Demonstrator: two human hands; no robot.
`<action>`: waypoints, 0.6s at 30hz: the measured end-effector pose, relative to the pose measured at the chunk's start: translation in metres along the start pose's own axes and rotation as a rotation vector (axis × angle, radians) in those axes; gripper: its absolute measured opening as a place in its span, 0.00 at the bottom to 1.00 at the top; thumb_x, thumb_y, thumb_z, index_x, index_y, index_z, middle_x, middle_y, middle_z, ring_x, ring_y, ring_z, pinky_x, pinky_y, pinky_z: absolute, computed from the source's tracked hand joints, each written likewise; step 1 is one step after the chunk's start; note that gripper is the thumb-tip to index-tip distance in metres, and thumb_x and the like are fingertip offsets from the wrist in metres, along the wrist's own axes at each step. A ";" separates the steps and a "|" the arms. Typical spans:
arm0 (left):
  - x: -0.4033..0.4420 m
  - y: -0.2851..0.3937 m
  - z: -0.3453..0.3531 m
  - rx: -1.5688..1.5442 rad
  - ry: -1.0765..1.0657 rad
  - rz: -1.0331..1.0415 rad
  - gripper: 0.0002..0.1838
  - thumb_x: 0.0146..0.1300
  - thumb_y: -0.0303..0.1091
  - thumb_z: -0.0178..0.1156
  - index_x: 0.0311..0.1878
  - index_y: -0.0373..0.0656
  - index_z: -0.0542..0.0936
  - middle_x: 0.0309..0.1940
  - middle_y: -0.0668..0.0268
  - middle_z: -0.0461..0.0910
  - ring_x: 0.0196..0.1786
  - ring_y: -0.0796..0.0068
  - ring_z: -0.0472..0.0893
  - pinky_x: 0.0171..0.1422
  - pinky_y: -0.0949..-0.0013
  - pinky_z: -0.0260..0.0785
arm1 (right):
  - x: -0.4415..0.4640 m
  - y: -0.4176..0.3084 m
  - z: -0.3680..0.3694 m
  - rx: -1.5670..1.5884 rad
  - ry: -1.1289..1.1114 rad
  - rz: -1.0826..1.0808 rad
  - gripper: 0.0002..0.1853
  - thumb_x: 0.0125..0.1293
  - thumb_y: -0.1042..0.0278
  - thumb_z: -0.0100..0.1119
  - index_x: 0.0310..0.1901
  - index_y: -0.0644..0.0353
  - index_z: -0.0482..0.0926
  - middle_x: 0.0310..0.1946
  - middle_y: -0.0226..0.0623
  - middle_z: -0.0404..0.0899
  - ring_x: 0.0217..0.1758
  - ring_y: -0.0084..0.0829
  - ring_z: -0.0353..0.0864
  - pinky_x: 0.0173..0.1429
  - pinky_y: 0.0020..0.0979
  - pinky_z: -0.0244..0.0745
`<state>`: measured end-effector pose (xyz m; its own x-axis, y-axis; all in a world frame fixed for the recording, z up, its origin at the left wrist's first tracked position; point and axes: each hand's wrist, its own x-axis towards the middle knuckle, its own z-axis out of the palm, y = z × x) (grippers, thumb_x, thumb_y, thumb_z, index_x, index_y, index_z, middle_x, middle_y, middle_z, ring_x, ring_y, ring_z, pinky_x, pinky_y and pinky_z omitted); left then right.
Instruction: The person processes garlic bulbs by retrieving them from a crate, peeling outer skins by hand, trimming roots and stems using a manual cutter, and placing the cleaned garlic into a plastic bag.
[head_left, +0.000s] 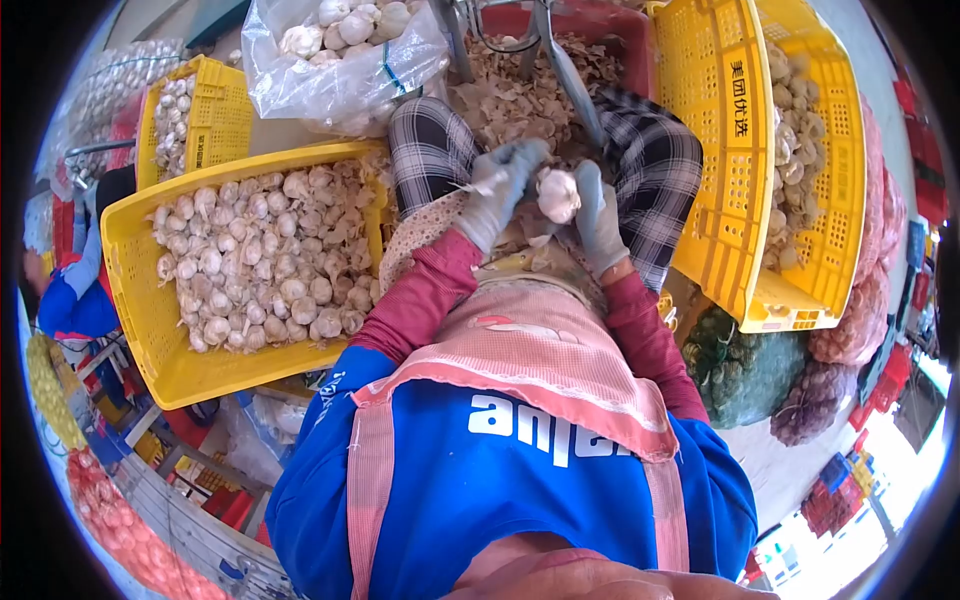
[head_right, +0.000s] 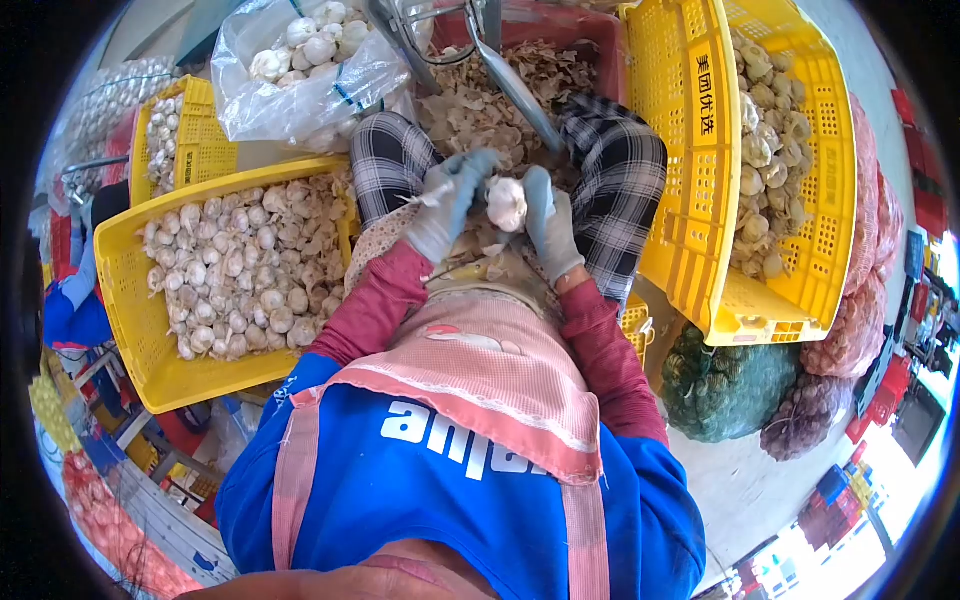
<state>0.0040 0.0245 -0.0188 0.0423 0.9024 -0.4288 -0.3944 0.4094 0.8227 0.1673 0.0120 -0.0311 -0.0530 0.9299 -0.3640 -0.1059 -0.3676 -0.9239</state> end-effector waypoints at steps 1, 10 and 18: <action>0.000 0.011 -0.002 -0.057 0.053 -0.101 0.19 0.69 0.41 0.64 0.56 0.36 0.81 0.45 0.67 0.83 0.43 0.81 0.80 0.50 0.74 0.76 | 0.003 0.000 0.000 0.000 0.003 -0.001 0.29 0.74 0.40 0.52 0.31 0.64 0.81 0.27 0.22 0.76 0.30 0.15 0.70 0.33 0.24 0.68; -0.025 0.000 -0.020 -0.143 -0.394 -0.145 0.43 0.61 0.50 0.70 0.72 0.36 0.66 0.58 0.61 0.79 0.56 0.70 0.80 0.58 0.68 0.75 | 0.019 -0.005 0.013 0.056 0.127 0.104 0.23 0.72 0.51 0.59 0.35 0.67 0.83 0.26 0.27 0.79 0.27 0.17 0.73 0.30 0.25 0.68; -0.024 0.006 -0.027 -0.654 -0.372 -0.048 0.31 0.65 0.31 0.57 0.72 0.47 0.67 0.62 0.55 0.76 0.62 0.57 0.78 0.63 0.54 0.75 | 0.032 0.000 0.009 -0.475 0.156 -0.080 0.23 0.70 0.54 0.60 0.50 0.72 0.80 0.33 0.37 0.83 0.36 0.29 0.82 0.41 0.31 0.75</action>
<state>-0.0238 0.0017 -0.0134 0.3345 0.9190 -0.2088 -0.8442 0.3907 0.3669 0.1568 0.0414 -0.0421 0.0893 0.9589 -0.2694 0.3615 -0.2832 -0.8883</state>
